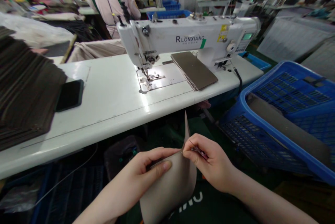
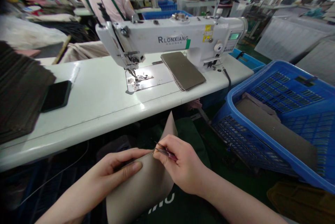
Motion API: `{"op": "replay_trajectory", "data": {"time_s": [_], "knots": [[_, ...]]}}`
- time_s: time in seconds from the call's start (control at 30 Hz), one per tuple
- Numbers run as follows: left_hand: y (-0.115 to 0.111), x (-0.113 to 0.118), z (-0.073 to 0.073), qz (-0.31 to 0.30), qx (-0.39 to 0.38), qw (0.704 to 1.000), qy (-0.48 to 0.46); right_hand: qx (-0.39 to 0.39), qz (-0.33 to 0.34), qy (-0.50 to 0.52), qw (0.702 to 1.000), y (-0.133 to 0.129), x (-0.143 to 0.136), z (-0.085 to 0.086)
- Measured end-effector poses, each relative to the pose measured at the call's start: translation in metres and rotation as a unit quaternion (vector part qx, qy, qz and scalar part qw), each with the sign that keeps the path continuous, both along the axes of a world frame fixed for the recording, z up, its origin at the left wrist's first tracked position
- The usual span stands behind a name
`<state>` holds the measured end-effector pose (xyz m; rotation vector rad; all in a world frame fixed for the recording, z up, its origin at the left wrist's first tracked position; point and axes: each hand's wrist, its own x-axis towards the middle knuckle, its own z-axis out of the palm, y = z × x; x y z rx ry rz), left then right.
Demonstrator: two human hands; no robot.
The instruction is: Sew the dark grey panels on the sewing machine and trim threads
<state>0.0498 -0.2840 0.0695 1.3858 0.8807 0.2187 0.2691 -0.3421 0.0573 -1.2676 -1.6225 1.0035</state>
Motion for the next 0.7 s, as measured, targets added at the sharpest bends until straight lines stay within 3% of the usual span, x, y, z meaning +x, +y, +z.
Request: {"op": "replay_trajectory", "data": {"time_s": [0.43,0.6,0.7], "knots": [[0.003,-0.004,0.003,0.009,-0.042,0.999,0.006,-0.031,0.020,0.001,0.999,0.003,0.015,0.005],[0.004,-0.005,0.000,0.015,-0.070,0.997,0.002,0.043,-0.006,-0.176,0.983,0.004,0.027,-0.004],[0.004,-0.004,0.000,0.019,-0.073,0.997,-0.004,0.085,0.016,-0.252,0.964,0.003,0.028,-0.010]]}}
